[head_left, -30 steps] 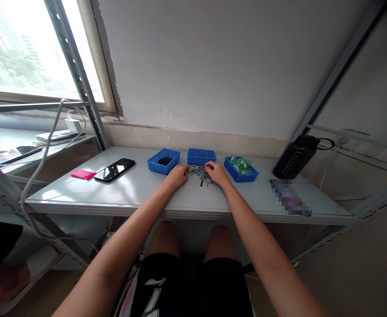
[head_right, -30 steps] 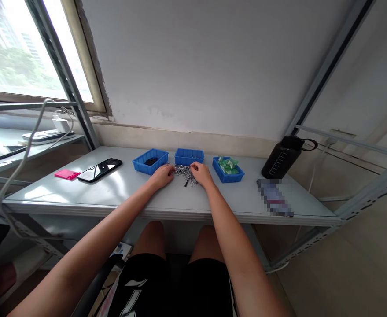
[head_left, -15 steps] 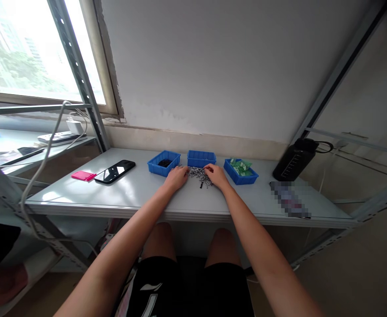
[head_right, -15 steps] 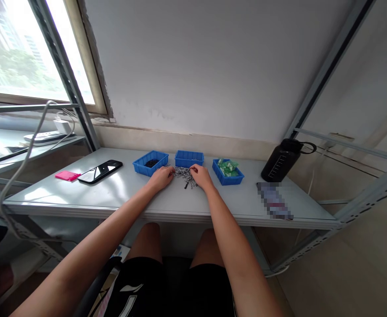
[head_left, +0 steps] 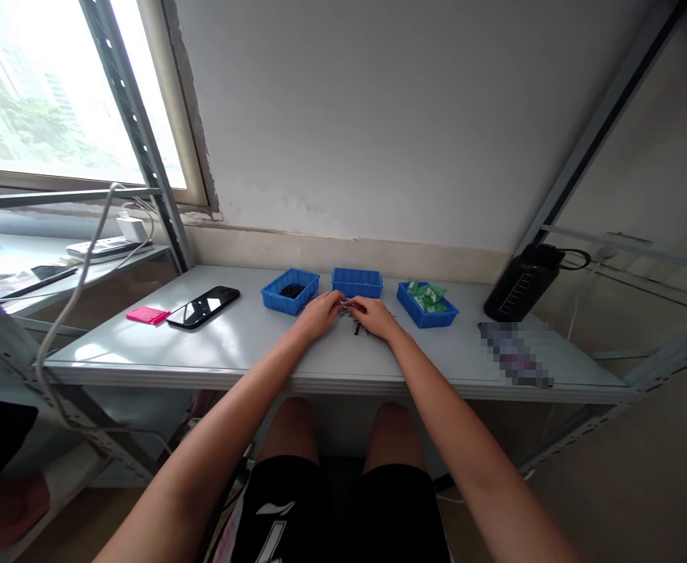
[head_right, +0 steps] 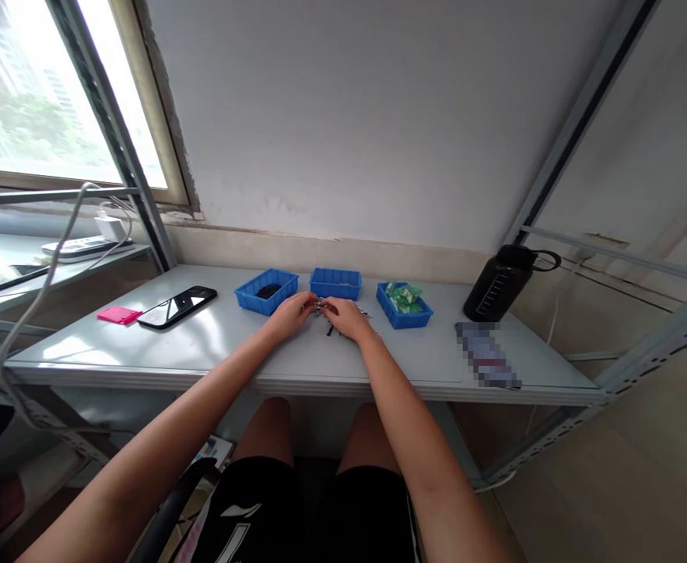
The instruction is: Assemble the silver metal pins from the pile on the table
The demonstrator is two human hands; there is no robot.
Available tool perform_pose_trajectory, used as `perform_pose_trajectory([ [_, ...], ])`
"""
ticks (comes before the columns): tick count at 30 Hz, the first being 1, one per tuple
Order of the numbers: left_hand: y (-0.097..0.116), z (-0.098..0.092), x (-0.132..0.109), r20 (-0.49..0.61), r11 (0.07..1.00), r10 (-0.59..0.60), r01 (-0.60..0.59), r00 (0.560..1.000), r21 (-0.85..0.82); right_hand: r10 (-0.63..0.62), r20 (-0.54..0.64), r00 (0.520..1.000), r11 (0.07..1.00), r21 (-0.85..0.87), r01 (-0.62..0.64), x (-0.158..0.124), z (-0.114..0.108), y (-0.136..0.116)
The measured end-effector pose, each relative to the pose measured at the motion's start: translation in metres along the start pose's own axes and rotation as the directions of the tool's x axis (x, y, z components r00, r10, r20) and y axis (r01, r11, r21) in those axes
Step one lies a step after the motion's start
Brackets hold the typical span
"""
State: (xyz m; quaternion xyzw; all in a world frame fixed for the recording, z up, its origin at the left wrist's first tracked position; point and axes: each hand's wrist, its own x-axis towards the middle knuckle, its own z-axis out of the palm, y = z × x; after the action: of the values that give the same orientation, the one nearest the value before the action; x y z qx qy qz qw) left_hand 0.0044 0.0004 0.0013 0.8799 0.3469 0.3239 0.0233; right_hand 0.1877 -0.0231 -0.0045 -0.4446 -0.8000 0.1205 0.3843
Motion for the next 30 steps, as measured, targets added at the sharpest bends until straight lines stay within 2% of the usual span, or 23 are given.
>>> perform_pose_trajectory([
  [6,0.0047,-0.0023,0.0,0.006,0.999,0.012,-0.012,1.0,-0.037,-0.004,0.007,1.0,1.0,0.003,0.004,-0.0004,-0.0001,0.002],
  [16,0.0028,-0.0039,-0.0007,-0.039,0.992,-0.124,0.125,0.992,0.028,0.08,-0.097,0.992,0.997,0.023,-0.078,-0.0003,-0.0048,0.0053],
  [30,0.0023,-0.0061,-0.0025,0.057,0.991,-0.115,0.111,0.992,0.074,0.1,-0.092,0.991,0.993,0.065,-0.095,-0.0005,-0.0045,0.0003],
])
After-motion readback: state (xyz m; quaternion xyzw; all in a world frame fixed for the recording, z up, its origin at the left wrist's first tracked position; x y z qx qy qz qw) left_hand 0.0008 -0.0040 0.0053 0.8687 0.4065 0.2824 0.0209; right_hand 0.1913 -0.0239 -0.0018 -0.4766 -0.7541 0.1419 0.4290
